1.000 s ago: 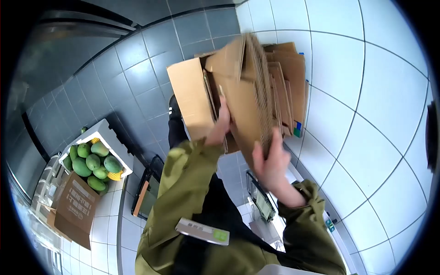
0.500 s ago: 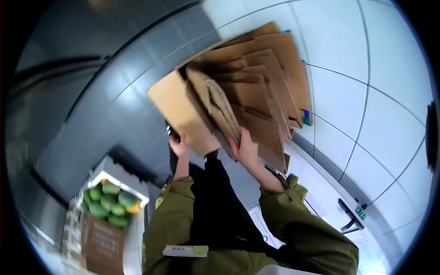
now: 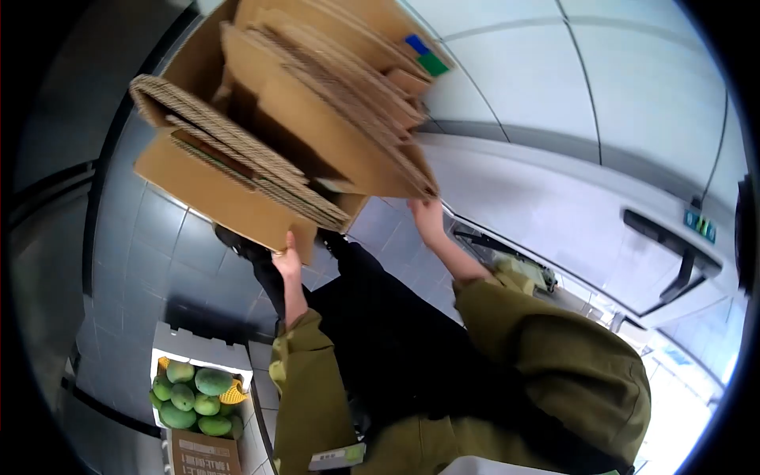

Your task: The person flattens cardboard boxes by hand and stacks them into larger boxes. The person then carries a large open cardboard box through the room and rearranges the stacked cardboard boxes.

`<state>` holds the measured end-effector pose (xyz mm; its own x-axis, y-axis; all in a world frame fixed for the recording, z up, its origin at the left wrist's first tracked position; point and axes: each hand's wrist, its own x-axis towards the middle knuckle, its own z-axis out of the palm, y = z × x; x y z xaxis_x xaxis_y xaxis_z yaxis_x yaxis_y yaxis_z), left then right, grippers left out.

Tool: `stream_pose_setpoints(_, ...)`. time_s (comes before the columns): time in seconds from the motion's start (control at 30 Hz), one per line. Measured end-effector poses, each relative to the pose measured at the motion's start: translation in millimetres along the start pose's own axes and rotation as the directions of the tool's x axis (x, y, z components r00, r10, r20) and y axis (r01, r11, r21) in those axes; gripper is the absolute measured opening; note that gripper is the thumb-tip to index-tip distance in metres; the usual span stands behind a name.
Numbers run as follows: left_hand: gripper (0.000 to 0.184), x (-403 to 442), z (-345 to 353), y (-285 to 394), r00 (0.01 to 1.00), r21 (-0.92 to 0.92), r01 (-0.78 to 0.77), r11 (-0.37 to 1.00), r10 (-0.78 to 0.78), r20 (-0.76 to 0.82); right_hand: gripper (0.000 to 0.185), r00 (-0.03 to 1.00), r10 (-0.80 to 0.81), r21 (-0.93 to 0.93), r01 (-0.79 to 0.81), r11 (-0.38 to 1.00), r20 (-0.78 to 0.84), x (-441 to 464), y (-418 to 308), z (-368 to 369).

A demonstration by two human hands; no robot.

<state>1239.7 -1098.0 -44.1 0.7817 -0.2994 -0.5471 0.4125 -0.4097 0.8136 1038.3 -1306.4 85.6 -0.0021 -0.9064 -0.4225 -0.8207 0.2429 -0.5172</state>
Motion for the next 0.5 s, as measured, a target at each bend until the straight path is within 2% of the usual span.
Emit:
stream_pose_setpoints(0.03,0.031,-8,0,33,0.998,0.302,0.001,0.953,-0.021,0.063,0.029,0.988,-0.130,0.015,0.132,0.991,-0.088,13,-13,-7)
stream_pose_setpoints(0.07,0.032,-13,-6,66,0.993,0.584,-0.022,0.811,-0.048,0.104,0.032,0.953,-0.251,0.026,0.259,0.965,-0.172,21,-35,-12)
stream_pose_setpoints(0.1,0.033,-9,-12,60,0.999,0.630,-0.031,0.776,0.016,0.030,0.034,0.938,-0.285,0.059,0.301,0.952,-0.196,33,-38,-12)
stream_pose_setpoints(0.13,0.035,-4,-26,55,0.990,0.608,-0.129,0.784,0.131,0.041,0.036,0.917,-0.331,0.081,0.356,0.931,-0.222,44,-44,-11)
stream_pose_setpoints(0.17,0.038,9,-44,35,0.997,0.694,-0.068,0.717,0.074,0.022,0.039,0.905,-0.371,0.005,0.381,0.925,-0.207,49,-51,-15)
stream_pose_setpoints(0.2,0.043,4,-61,49,0.998,0.630,-0.050,0.775,0.008,0.069,0.042,0.895,-0.407,-0.068,0.402,0.913,-0.184,52,-57,-17)
stream_pose_setpoints(0.27,0.046,-7,-88,45,0.978,0.682,-0.193,0.706,0.191,0.080,0.048,0.883,-0.456,-0.223,0.424,0.877,-0.113,51,-61,-11)
stream_pose_setpoints(0.3,0.046,-16,-96,46,0.985,0.714,-0.162,0.682,0.155,0.076,0.052,0.879,-0.471,-0.308,0.430,0.849,-0.071,47,-61,-5)
stream_pose_setpoints(0.33,0.046,-28,-107,45,0.992,0.746,-0.119,0.655,0.105,0.066,0.055,0.877,-0.480,-0.393,0.436,0.810,-0.017,40,-57,3)
stream_pose_setpoints(0.37,0.047,-45,-99,49,0.998,0.795,-0.059,0.604,0.042,0.043,0.066,0.953,-0.289,-0.413,0.300,0.860,0.090,59,-50,1)
stream_pose_setpoints(0.47,0.046,-59,-120,20,0.999,0.868,-0.023,0.497,0.052,-0.003,0.070,0.847,-0.456,-0.183,0.511,0.840,0.273,106,-58,34)
stream_pose_setpoints(0.5,0.047,-62,-128,15,0.999,0.942,-0.004,0.335,-0.038,0.018,0.062,0.740,-0.435,-0.176,0.586,0.791,0.513,114,-71,42)
